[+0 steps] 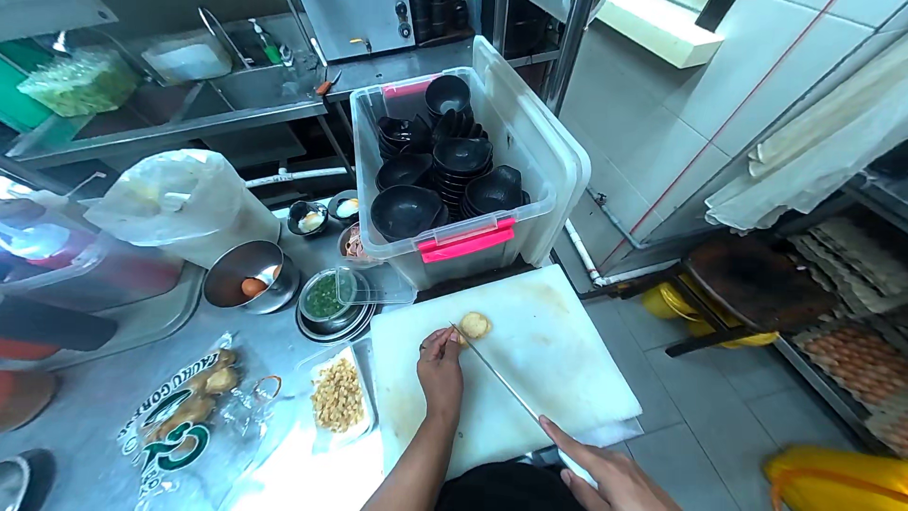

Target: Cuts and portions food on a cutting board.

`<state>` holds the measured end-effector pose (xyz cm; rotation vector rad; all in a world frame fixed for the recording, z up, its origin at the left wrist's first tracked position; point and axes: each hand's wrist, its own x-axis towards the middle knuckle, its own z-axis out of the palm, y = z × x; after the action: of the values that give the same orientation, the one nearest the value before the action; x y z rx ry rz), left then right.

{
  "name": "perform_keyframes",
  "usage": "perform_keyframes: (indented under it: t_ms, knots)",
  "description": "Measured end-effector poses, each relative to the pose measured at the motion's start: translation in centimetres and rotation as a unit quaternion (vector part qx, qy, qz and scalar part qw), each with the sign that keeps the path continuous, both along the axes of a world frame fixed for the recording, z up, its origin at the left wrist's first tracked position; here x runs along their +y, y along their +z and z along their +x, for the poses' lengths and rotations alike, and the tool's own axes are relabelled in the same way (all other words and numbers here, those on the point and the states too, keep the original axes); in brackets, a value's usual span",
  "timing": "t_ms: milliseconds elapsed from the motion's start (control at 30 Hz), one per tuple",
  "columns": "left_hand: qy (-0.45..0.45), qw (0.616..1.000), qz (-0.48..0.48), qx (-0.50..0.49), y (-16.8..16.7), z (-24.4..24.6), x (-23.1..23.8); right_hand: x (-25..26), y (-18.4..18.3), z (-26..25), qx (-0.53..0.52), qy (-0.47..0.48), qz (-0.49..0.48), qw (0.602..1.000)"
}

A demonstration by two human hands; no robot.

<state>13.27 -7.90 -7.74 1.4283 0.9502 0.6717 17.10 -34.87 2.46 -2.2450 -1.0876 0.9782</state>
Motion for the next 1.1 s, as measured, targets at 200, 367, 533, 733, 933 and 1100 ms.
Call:
perform_keyframes:
  t_ms: [200, 367, 533, 733, 933, 1100]
  knots:
    - [0.004, 1.000, 0.000, 0.004, -0.2, 0.0, 0.0, 0.2, 0.0, 0.2, 0.001, 0.007, 0.001, 1.000]
    - [-0.002, 1.000, 0.019, 0.000, -0.5, 0.0, 0.0, 1.3, -0.2, 0.5, 0.005, 0.008, -0.019, 1.000]
    - [-0.015, 0.999, 0.040, 0.015, -0.3, -0.1, 0.3, 4.7, -0.3, 1.6, 0.031, 0.003, -0.061, 0.998]
    - [-0.012, 0.998, 0.055, 0.009, -0.5, -0.2, 0.1, 9.2, -0.8, 2.3, 0.040, 0.000, -0.109, 0.993]
    - [-0.016, 0.997, 0.070, 0.008, -0.5, -0.4, -0.3, 6.0, -1.1, 1.2, 0.041, -0.014, -0.101, 0.994]
    - [-0.044, 0.994, 0.097, 0.022, -0.8, -0.6, -0.4, 7.5, -1.8, 2.0, 0.056, -0.021, -0.116, 0.991]
